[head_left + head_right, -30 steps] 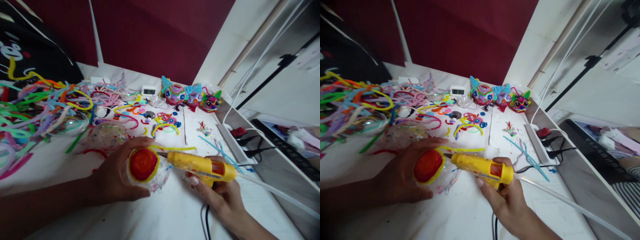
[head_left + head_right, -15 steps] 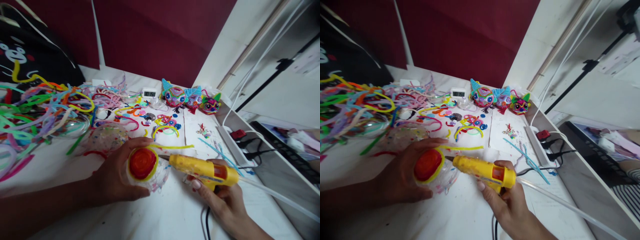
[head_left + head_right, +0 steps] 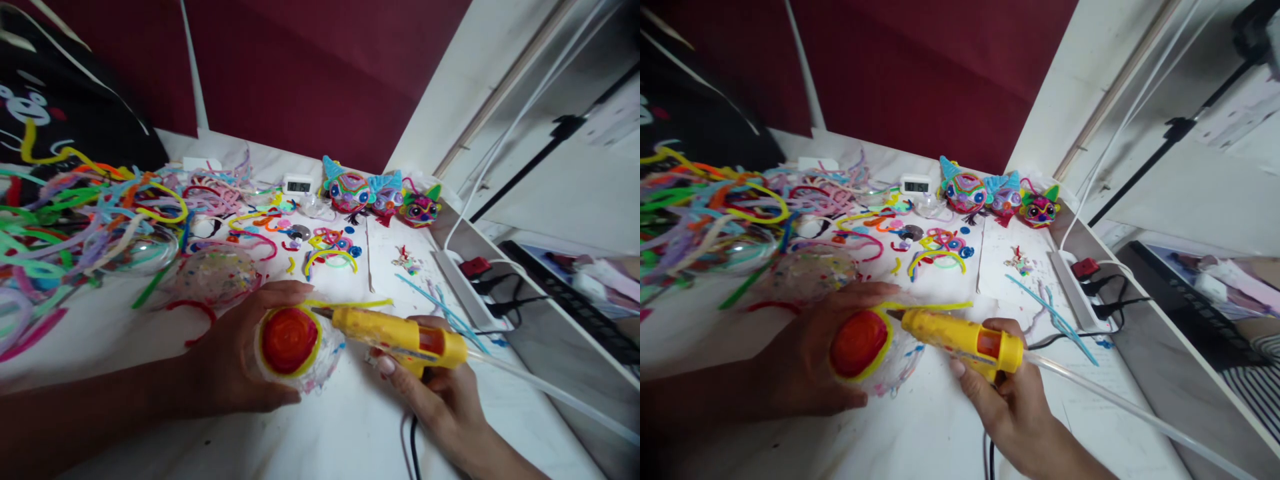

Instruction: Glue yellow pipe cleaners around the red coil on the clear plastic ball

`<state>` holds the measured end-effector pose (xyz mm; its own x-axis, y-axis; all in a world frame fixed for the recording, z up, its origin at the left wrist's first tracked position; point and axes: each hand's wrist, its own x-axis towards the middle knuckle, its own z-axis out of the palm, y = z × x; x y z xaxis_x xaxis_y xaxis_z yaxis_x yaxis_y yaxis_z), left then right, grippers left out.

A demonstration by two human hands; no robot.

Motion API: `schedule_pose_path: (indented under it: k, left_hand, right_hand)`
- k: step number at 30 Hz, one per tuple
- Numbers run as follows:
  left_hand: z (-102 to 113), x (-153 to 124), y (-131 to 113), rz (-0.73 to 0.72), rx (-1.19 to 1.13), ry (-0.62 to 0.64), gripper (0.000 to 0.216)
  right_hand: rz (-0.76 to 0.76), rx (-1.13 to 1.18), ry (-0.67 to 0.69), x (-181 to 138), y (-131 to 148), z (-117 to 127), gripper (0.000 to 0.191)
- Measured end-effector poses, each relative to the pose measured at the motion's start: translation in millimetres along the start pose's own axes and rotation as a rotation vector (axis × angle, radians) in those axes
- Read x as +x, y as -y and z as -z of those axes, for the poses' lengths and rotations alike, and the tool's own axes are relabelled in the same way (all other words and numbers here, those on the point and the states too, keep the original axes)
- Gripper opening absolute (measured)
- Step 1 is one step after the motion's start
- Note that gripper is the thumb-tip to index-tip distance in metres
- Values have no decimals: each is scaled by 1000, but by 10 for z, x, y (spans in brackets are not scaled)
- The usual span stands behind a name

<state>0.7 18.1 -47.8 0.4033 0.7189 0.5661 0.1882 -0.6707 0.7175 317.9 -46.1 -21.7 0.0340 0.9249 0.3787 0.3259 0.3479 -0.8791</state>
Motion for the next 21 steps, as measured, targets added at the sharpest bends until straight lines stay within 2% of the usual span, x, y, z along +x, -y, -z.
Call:
schedule_pose_path:
  k: [6,13,21]
  left_hand:
    - [22,4,-79,31,33,26,88]
    - [32,16,-124,106,64,-2,90]
    - [47,43,-146,152,-7,-21,91]
  right_hand:
    - [35,-14,-5,8,9,-7,21]
    - [64,-27,-18,-7,25,21,22]
    - [-7,-58,12,-2,95,57,22]
